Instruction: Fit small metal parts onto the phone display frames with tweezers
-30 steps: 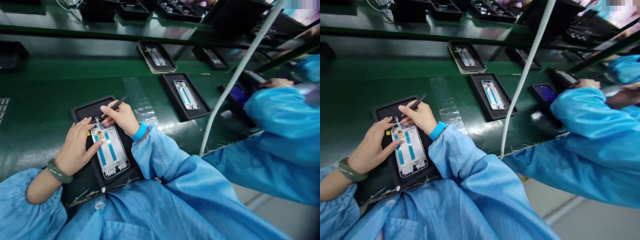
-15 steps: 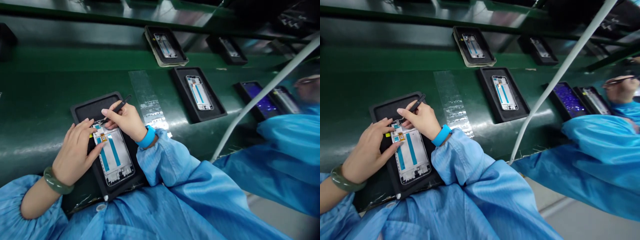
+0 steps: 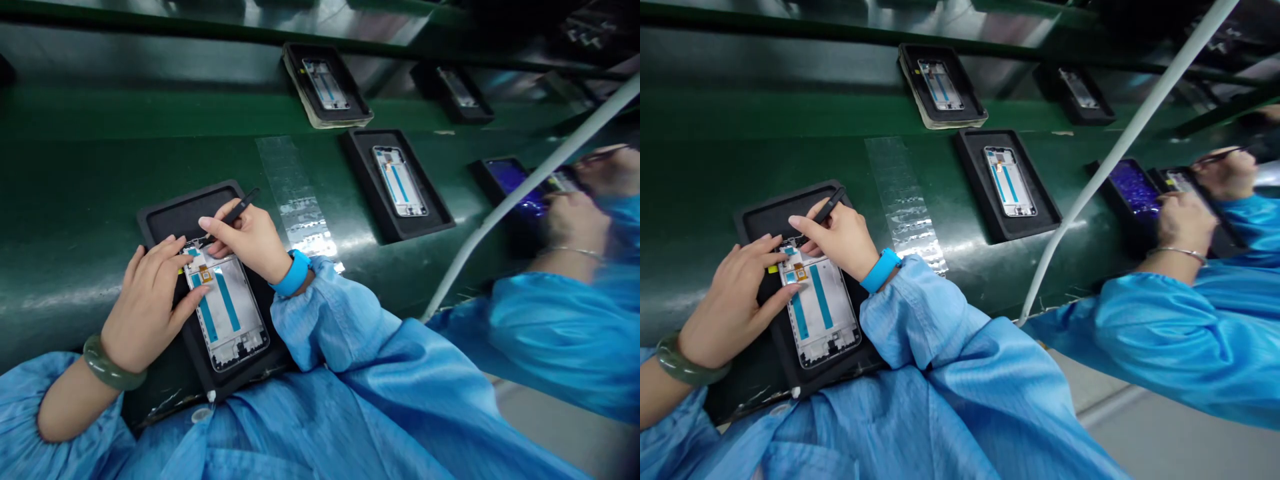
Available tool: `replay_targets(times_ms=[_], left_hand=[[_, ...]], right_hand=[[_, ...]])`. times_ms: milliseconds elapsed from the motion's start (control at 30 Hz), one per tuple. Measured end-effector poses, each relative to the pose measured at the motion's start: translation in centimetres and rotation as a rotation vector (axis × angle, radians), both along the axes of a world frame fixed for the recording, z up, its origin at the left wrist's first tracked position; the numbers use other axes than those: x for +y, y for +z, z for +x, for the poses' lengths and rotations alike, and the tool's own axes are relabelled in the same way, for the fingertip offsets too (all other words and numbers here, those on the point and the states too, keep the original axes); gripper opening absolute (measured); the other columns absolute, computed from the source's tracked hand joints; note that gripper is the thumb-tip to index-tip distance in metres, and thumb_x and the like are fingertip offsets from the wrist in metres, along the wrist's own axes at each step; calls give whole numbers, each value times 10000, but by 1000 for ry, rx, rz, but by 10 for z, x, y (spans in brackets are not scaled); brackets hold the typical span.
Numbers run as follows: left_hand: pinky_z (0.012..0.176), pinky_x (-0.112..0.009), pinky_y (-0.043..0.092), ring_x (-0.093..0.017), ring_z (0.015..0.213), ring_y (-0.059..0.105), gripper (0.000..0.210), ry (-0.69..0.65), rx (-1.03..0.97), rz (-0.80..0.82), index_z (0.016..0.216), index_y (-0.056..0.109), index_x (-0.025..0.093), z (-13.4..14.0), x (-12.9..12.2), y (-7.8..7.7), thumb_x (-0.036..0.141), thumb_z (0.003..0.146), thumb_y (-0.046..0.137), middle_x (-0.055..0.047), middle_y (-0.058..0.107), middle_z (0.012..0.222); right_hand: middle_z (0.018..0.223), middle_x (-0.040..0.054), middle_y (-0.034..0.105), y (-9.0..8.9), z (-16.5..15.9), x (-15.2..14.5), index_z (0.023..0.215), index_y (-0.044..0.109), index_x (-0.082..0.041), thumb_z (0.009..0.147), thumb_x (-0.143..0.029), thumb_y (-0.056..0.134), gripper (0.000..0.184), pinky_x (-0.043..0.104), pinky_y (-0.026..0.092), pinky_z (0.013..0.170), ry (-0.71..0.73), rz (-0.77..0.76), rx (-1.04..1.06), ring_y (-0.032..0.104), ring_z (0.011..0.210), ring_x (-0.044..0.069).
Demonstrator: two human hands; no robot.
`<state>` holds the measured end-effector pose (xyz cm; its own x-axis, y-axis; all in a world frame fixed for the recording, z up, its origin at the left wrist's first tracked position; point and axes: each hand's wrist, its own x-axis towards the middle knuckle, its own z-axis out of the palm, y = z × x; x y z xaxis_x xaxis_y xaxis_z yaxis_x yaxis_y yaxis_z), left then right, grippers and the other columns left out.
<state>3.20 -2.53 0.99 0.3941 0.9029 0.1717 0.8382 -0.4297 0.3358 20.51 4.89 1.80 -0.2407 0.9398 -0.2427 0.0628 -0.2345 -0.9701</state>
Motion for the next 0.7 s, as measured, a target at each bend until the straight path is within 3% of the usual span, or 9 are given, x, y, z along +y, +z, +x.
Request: replay_targets(times_ms=[567, 700], left_hand=[[1028, -599, 278, -336, 1218, 442, 394, -48, 126, 104, 1212, 528, 139, 3, 3, 3, 365, 922, 387, -183, 499, 1260], [1035, -603, 261, -336, 1216, 442, 405, -16, 150, 98, 1210, 532, 132, 8, 1, 5, 369, 922, 377, -179, 516, 1247]], right_hand=[[552, -54, 585, -3, -2, -2, 779, 515, -187, 710, -487, 670, 345, 219, 560, 519, 32, 128, -45, 656, 546, 123], [618, -50, 581, 1, -1, 1, 779, 490, -191, 709, -486, 671, 353, 212, 558, 527, -81, 158, 61, 653, 572, 113]])
